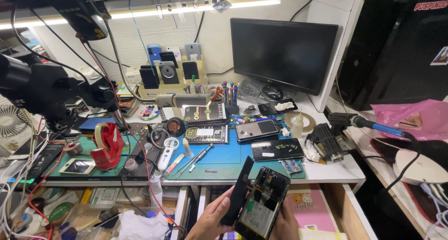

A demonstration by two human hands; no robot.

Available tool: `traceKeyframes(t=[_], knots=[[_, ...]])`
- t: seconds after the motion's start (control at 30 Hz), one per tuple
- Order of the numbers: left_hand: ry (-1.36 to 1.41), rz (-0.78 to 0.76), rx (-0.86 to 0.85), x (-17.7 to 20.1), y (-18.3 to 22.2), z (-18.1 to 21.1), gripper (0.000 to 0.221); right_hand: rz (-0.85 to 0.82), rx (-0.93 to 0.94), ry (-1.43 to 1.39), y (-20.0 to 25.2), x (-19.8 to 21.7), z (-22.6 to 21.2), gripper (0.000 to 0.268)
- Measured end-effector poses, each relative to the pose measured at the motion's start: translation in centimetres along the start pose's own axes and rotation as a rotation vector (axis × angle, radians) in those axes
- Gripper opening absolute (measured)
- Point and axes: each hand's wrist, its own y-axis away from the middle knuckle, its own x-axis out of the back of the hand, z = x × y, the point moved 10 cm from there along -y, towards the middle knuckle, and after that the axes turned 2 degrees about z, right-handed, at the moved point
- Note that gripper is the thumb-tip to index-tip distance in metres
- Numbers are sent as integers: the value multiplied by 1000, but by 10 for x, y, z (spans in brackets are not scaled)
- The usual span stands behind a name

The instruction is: Inspecting and cleaning a smartphone at a mobile repair station

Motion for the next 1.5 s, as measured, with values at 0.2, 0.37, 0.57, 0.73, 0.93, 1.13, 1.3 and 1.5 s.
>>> traceKeyframes(t=[0.2, 0.37, 0.57, 0.73, 0.93, 1.13, 1.3, 1.5], knots=[[-130, 49, -146, -21, 25, 21, 75, -43, -124, -69, -7, -4, 13, 75], [-148, 39, -159, -18, 17, 11, 79, 16, 321, -53, -59, 47, -8, 48], [-273, 18, -381, -33, 33, 37, 81, -13, 21, -106, -6, -4, 0, 53], [-426, 116, -460, -35, 44, 49, 79, 20, 125, -80, -10, 4, -9, 51], [-464, 132, -350, -38, 48, 45, 80, -892, 52, -187, -11, -32, 4, 76], [-512, 150, -319, -37, 42, 40, 81, -161, -135, -92, 26, -38, 5, 93], [-477, 144, -345, -39, 43, 41, 83, -119, -111, -76, 43, -43, -4, 80], [-446, 165, -321, -39, 43, 40, 86, -545, -31, -129, -5, -26, 5, 78]])
